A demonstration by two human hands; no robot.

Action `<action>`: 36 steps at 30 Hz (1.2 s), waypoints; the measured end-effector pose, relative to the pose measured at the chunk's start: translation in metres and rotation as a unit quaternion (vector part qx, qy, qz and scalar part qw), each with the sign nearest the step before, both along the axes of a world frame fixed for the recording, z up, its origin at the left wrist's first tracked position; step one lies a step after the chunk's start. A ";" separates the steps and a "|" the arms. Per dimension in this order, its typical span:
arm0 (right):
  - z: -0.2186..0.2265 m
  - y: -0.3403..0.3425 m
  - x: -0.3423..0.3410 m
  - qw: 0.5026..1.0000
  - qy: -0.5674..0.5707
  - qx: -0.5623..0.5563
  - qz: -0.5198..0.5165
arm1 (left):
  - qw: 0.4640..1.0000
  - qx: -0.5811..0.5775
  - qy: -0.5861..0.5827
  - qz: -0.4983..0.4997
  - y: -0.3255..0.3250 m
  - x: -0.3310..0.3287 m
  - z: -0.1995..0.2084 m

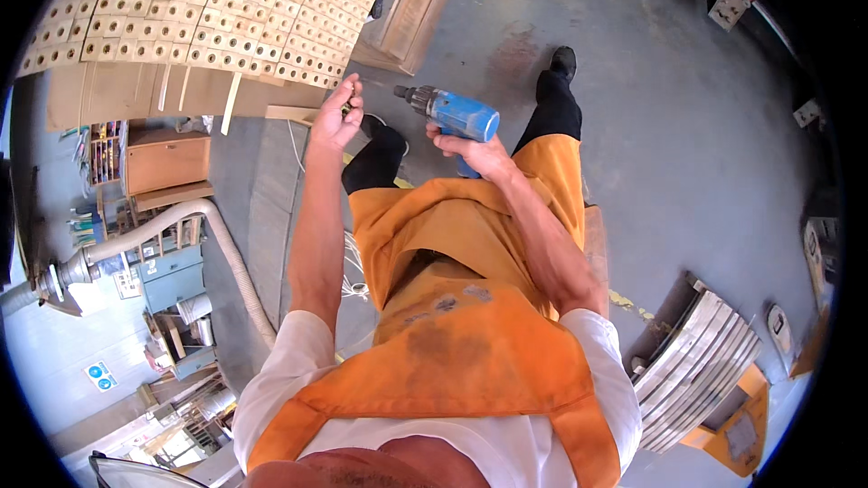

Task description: The person uses a blue pneumatic drill to create holes in a large wooden board with a pre-marked grid pattern. The person holds the drill with both hands, aligns it with the grid, and drills into the wood repeatedly.

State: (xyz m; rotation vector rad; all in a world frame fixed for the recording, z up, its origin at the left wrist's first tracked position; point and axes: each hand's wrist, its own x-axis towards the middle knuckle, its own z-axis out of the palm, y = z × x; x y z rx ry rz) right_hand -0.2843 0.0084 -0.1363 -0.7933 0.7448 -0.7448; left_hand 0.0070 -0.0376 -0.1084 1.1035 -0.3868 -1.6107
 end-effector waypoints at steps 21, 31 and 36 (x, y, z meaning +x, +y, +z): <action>-0.010 -0.013 0.009 0.998 -0.049 0.030 -0.001 | 0.999 0.038 -0.034 -0.020 -0.018 -0.010 -0.009; -0.004 -0.030 0.050 0.989 -0.107 0.085 -0.050 | 0.970 -0.096 0.196 0.110 -0.031 -0.026 -0.029; -0.006 -0.033 0.052 0.989 -0.104 0.092 -0.052 | 0.974 -0.085 0.166 0.128 -0.035 -0.027 -0.030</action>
